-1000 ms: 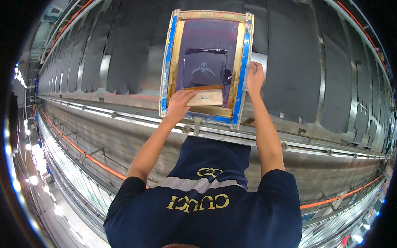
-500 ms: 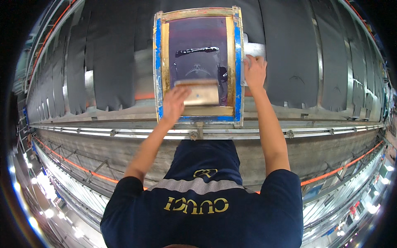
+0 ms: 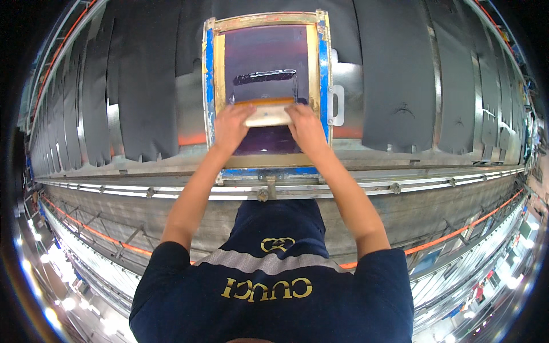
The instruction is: The person uses a squeegee to spread purple ink across a screen-printing frame placed over a dark garment on a conveyor. They repeatedly pull the squeegee across the screen to transfer the design onto the fabric.
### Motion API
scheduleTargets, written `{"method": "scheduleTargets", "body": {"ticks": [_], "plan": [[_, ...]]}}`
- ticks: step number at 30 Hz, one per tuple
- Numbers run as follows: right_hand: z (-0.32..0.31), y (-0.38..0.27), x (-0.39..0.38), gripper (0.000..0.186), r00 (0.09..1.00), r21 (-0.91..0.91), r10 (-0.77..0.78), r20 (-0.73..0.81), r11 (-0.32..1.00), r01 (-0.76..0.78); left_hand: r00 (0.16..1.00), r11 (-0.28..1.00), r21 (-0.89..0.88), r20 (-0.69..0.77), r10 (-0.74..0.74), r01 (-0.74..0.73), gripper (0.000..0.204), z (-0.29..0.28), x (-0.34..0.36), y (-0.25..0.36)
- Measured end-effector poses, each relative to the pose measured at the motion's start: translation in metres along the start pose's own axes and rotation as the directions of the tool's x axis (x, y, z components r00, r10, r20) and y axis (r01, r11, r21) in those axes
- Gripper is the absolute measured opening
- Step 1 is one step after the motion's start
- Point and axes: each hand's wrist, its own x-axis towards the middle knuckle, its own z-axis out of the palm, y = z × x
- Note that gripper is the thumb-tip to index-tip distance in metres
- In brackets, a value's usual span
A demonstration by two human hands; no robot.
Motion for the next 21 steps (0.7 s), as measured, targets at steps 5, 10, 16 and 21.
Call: {"method": "scheduleTargets", "body": {"ticks": [5, 10, 16, 21], "plan": [[-0.002, -0.021, -0.038, 0.043, 0.999, 0.066, 0.030, 0.015, 0.997, -0.031, 1.000, 0.995, -0.098, 0.010, -0.025, 0.026, 0.044, -0.002, -0.026, 0.012], [-0.022, 0.009, 0.055, 0.040, 0.992, 0.039, -0.056, -0.116, 0.997, 0.061, 0.998, 0.986, -0.154, -0.011, -0.070, 0.067, 0.044, -0.003, 0.054, -0.020], [-0.006, 0.025, 0.046, 0.032, 0.988, 0.090, -0.045, -0.149, 0.994, 0.059, 0.997, 0.997, -0.044, 0.061, -0.056, 0.059, 0.034, 0.007, 0.056, -0.022], [0.004, -0.011, -0.051, 0.041, 0.997, 0.078, 0.055, -0.049, 0.996, -0.051, 0.944, 0.984, 0.002, 0.280, -0.174, 0.181, 0.041, 0.006, -0.026, 0.016]]}}
